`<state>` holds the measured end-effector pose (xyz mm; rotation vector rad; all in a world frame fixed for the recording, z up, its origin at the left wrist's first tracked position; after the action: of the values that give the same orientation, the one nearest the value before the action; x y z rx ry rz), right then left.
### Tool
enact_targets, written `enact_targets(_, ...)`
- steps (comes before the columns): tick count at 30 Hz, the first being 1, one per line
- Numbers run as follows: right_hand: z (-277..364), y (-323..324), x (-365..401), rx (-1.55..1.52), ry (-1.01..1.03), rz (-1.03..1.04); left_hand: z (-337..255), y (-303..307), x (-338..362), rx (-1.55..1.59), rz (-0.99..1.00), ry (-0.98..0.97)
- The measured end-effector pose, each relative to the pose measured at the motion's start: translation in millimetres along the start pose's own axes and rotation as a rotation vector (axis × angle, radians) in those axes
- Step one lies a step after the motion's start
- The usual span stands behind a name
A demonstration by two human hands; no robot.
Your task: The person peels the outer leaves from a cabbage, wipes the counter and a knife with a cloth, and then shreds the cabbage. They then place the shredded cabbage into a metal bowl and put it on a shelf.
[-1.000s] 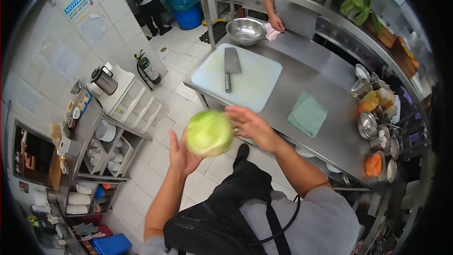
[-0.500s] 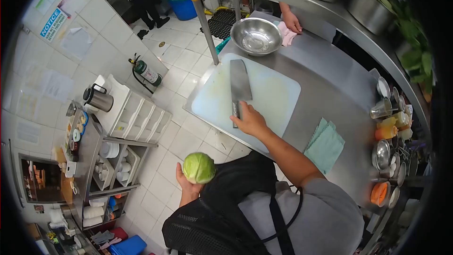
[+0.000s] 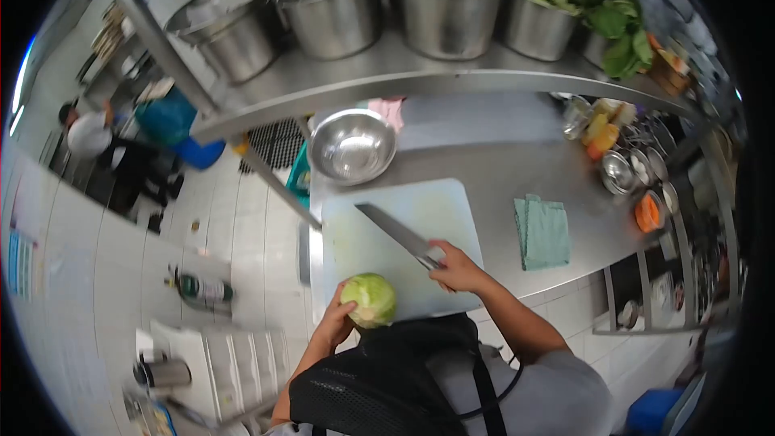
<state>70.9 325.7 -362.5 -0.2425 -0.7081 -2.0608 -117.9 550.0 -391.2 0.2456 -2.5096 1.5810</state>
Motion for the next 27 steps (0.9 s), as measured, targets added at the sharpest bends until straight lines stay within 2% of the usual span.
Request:
enact_targets(2, -4, -5, 29, -0.248, -0.037, -0.095, -20, 0, -26, -0.4, -0.16, 0.189)
enact_targets(4, -15, -19, 52, -0.296, -0.058, -0.198, -32, -3, -61, -0.488, -0.114, 0.267)
enact_targets(6, -4, -30, 81, -0.329, -0.134, -0.32, -31, -3, -91, -0.698, 0.148, 0.239)
enact_targets(7, -2, -39, 91, -0.379, -0.187, -0.411, -34, -18, -99, -0.708, 0.165, 0.26)
enact_targets(8, -4, -53, 96, -0.387, -0.196, -0.413, -37, -22, -110, -0.708, 0.165, 0.273)
enact_targets(10, -13, -63, 114, -0.525, -0.199, -0.625, -37, -40, -136, -0.943, 0.368, 0.203)
enact_targets(12, -19, -71, 124, -0.564, -0.237, -0.697, -33, -53, -158, -1.11, 0.483, 0.071)
enact_targets(14, -18, -71, 132, -0.487, -0.256, -0.769, -25, -71, -167, -1.204, 0.664, -0.144)
enact_targets(16, -19, -67, 131, -0.149, -0.358, -0.738, -18, -81, -168, -1.304, 0.72, -0.295)
enact_targets(17, -26, -68, 129, 0.031, -0.349, -0.796, -10, -79, -159, -1.3, 0.702, -0.232)
enact_targets(18, -31, -60, 123, 0.234, -0.31, -0.851, -7, -84, -157, -1.401, 0.664, -0.274)
enact_targets(19, -35, -57, 122, 0.23, -0.322, -0.821, -3, -84, -149, -1.504, 0.619, -0.319)
enact_targets(21, -29, -39, 113, 0.526, -0.271, -0.836, -3, -81, -136, -1.509, 0.543, -0.35)
enact_targets(25, -54, -20, 86, 0.664, -0.236, -0.662, -2, -70, -99, -1.589, 0.412, -0.473)
enact_targets(27, -59, -20, 71, 0.826, -0.057, -0.613, 0, -64, -86, -1.611, 0.361, -0.518)
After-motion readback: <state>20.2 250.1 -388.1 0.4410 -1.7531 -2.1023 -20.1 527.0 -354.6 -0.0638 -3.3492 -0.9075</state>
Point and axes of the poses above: each hand's wrist, its own x-axis away from the middle knuckle, its own y-axis out of the back of the hand, z = x × y, the point moved 5 cm from there along -x, towards the middle knuckle, and after that the axes turned 15 degrees about x, right-handed, at the moved point
